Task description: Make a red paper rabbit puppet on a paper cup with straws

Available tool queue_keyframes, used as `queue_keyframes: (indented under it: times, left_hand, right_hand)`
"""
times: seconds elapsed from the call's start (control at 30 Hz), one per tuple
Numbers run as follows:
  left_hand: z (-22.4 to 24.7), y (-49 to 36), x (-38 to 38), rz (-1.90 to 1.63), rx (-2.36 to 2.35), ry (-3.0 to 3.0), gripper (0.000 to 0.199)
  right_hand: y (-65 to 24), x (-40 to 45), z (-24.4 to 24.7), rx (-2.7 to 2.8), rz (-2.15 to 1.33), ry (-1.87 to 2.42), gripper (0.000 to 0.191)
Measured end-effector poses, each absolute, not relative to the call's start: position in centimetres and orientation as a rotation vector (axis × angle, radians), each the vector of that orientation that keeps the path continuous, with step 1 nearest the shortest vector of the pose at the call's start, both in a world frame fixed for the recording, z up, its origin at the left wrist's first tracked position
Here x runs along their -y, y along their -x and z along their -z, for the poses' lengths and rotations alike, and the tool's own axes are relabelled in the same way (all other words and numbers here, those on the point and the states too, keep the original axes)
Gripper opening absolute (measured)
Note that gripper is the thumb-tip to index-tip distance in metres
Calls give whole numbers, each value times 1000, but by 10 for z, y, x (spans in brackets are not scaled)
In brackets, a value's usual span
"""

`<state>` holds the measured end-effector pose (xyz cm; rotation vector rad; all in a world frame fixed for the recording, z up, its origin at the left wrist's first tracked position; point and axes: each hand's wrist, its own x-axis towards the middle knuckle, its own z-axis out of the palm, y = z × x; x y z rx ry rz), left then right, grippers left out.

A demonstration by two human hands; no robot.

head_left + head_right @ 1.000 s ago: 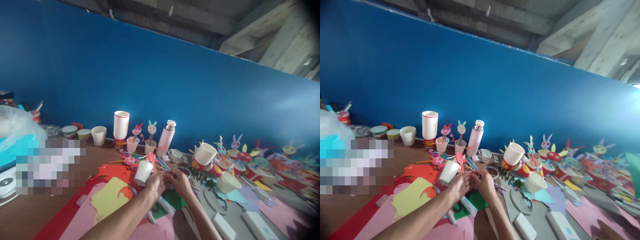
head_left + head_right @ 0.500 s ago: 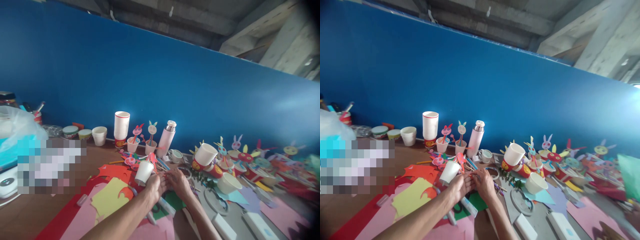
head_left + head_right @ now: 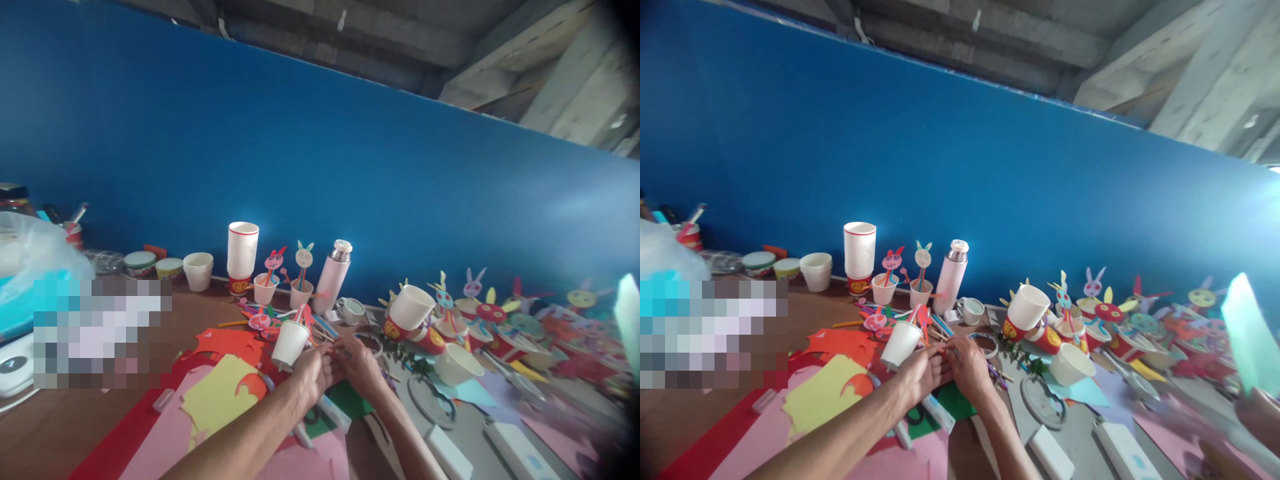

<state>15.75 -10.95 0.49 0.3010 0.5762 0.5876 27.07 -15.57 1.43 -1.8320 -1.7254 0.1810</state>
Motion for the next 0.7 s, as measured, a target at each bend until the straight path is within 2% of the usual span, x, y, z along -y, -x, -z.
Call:
queue_keyframes:
  times: [0.2, 0.33, 0.7]
  left_hand:
    - [-9, -156, 111, -597, -593, -276, 8]
    - [-11, -156, 112, -624, -607, -277, 12]
    - [-18, -155, 118, -674, -642, -333, 17]
  right_hand:
    - [-274, 157, -15, 1713, -260, 1823, 16]
    - [-274, 157, -18, 1693, -195, 1844, 15]
    - [-266, 157, -25, 1686, -174, 1949, 21]
